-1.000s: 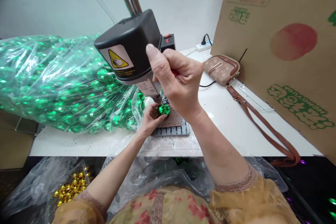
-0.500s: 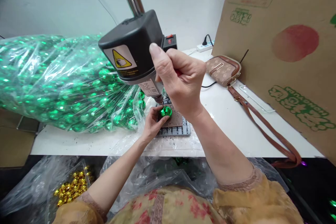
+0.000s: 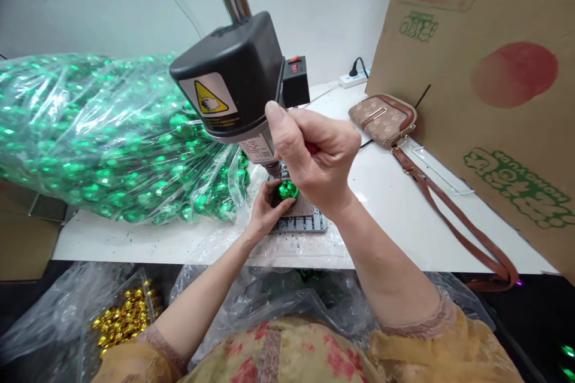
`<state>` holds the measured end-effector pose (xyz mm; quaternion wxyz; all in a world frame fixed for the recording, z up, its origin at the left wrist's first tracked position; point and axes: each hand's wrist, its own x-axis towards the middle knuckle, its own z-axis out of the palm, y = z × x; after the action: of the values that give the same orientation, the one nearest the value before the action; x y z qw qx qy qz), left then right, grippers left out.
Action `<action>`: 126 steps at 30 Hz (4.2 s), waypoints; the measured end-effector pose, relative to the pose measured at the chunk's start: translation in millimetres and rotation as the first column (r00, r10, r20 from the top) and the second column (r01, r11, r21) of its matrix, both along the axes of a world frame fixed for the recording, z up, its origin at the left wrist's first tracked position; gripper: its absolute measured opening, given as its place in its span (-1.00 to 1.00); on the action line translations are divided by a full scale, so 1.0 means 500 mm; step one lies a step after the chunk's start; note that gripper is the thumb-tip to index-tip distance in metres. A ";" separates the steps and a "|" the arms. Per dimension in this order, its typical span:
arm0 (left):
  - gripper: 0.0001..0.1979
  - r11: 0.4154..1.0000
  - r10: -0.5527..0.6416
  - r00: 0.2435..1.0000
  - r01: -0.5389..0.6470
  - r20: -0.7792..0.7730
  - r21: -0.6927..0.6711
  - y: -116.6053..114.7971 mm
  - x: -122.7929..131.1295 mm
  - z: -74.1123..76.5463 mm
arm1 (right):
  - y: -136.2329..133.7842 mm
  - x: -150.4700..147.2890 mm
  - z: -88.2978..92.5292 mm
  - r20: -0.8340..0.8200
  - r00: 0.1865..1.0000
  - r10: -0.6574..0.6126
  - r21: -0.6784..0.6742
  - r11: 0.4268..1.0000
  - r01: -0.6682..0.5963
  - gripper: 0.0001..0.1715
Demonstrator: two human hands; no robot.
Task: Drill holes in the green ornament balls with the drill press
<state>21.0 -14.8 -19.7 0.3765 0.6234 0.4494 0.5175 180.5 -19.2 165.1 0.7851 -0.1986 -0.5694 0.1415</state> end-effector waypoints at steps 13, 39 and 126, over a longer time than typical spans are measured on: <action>-0.45 1.000 -0.004 1.000 0.004 0.015 0.001 0.000 -0.001 -0.006 | 0.008 -0.001 -0.031 0.032 0.995 -0.093 0.121 0.989 0.088 -0.40; -0.47 1.000 -0.006 1.000 0.005 0.020 0.023 -0.004 0.001 0.006 | 0.028 0.001 -0.087 0.013 0.999 -0.040 0.291 0.956 0.035 -0.51; -0.47 1.000 0.011 0.993 -0.014 -0.115 -0.024 0.024 -0.034 0.032 | 0.017 -0.001 0.041 -0.075 0.995 0.068 -0.060 0.996 -0.073 -0.46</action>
<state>4.1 -2.8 -3.6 0.3544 0.6447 0.4805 0.4774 179.9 -10.9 185.8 0.7933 -0.1975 -0.5423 0.1941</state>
